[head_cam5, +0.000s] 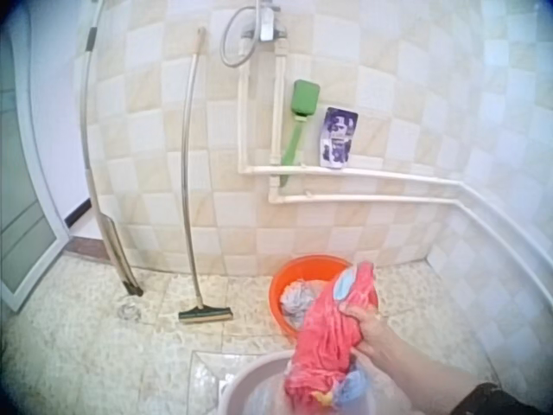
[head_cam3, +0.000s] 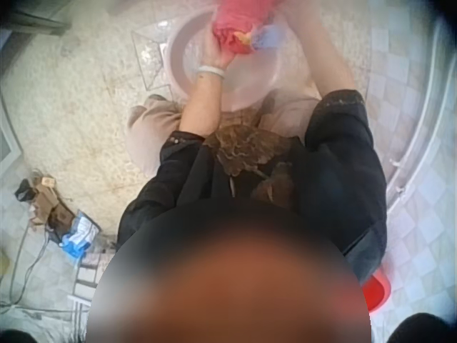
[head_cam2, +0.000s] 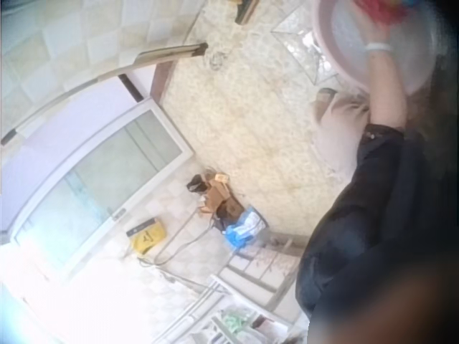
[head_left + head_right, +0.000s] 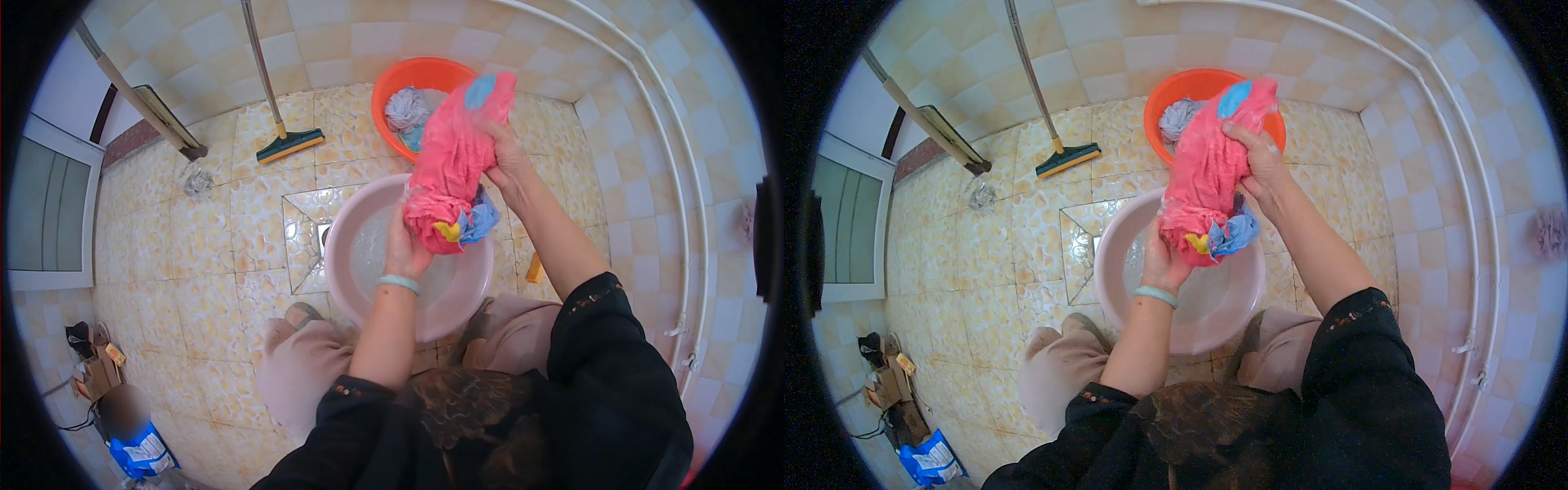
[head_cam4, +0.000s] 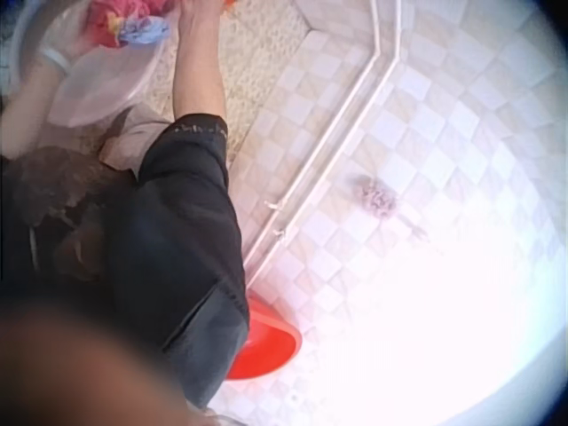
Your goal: Hand-wash clothes in a basin using soap.
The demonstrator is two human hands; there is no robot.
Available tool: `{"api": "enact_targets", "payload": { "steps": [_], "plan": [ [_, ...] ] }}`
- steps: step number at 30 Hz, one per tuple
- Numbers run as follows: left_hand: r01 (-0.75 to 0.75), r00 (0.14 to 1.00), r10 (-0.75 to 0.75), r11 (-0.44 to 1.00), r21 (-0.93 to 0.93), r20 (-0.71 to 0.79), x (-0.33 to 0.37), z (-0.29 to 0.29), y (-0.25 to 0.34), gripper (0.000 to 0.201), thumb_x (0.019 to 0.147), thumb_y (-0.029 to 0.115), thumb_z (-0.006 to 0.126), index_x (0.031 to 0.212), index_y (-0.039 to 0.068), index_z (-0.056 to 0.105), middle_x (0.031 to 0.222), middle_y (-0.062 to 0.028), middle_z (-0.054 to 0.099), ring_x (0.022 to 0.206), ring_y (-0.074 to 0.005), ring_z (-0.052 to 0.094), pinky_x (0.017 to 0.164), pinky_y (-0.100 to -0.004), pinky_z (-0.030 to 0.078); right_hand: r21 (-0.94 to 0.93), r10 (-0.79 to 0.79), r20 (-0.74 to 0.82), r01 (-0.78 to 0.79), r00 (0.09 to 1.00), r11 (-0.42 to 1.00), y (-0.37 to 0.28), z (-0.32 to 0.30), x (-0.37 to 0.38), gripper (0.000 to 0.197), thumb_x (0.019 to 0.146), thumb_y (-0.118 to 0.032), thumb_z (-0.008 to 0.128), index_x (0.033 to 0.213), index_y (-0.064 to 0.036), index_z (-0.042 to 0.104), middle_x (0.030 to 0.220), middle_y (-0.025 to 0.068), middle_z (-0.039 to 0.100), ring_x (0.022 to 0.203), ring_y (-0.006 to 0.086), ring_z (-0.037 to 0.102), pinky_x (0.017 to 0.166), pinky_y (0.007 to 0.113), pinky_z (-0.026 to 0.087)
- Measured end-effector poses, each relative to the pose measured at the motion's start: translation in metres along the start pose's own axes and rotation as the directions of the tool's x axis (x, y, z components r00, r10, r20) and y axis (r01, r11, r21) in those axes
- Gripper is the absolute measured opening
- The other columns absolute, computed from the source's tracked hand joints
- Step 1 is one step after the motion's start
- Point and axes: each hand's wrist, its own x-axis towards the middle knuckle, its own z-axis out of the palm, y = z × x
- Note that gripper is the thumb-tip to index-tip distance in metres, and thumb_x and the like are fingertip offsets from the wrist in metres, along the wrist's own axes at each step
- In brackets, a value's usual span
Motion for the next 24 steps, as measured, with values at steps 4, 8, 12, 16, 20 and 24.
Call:
{"api": "enact_targets", "payload": {
  "steps": [4,8,12,16,20,24],
  "plan": [
    [0.217,0.953,-0.220,0.975,-0.036,-0.210,-0.004,0.001,-0.012,0.074,0.091,0.064,0.033,0.143,0.010,0.029,0.144,-0.0127,0.036,0.130,-0.0347,0.038,0.104,-0.0623,0.027,-0.104,-0.248,0.113,0.260,0.962,0.960,-0.016,0.026,-0.012,0.033,0.083,-0.013,0.066,0.113,-0.0023,0.055,0.104,0.0085,0.063,0.094,0.0206,0.063,0.082,0.036,0.052],
    [0.207,0.978,-0.203,0.965,-0.164,0.038,-0.002,0.015,-0.006,0.082,0.088,0.070,0.035,0.144,0.011,0.028,0.143,-0.0115,0.037,0.130,-0.0329,0.038,0.106,-0.0582,0.027,-0.432,-0.268,0.221,0.340,0.938,0.835,0.001,0.027,-0.048,0.039,0.082,-0.018,0.070,0.114,-0.0018,0.054,0.102,0.0060,0.062,0.093,0.0171,0.061,0.083,0.034,0.050],
    [-0.024,0.999,0.014,0.967,-0.255,-0.040,0.010,0.017,-0.007,0.068,0.092,0.062,0.036,0.133,0.008,0.042,0.126,-0.0114,0.053,0.112,-0.0280,0.052,0.101,-0.0486,0.038,-0.555,-0.136,0.304,0.291,0.943,0.779,0.049,0.014,-0.116,0.049,0.079,-0.021,0.074,0.119,-0.0038,0.051,0.115,0.0060,0.057,0.106,0.0164,0.055,0.093,0.035,0.045],
    [-0.185,0.982,0.180,0.977,0.110,0.054,0.014,-0.032,0.000,0.045,0.098,0.046,0.039,0.113,0.007,0.053,0.103,-0.0077,0.062,0.091,-0.0225,0.058,0.087,-0.0390,0.047,-0.624,-0.023,0.432,0.317,0.902,0.714,0.088,0.020,-0.127,0.052,0.078,-0.023,0.073,0.122,-0.0074,0.051,0.123,0.0103,0.053,0.114,0.0230,0.052,0.098,0.038,0.041],
    [-0.202,0.974,0.213,0.970,0.135,-0.075,0.019,-0.004,-0.006,0.034,0.098,0.034,0.044,0.116,0.007,0.052,0.107,-0.0058,0.061,0.095,-0.0207,0.059,0.087,-0.0371,0.048,-0.789,-0.195,0.583,0.607,0.789,0.093,0.103,-0.006,-0.063,0.045,0.074,-0.021,0.071,0.116,-0.0093,0.057,0.116,0.0156,0.058,0.111,0.0321,0.054,0.095,0.037,0.043],
    [-0.217,0.940,0.256,0.959,0.182,-0.226,0.010,0.006,0.001,0.028,0.098,0.025,0.048,0.118,0.007,0.052,0.109,-0.0043,0.060,0.098,-0.0193,0.059,0.087,-0.0357,0.049,-0.901,-0.276,0.311,0.375,0.909,0.217,0.071,0.010,-0.014,0.039,0.077,-0.014,0.067,0.115,-0.0079,0.058,0.107,0.0131,0.063,0.100,0.0296,0.061,0.087,0.037,0.048]
  ]
}}
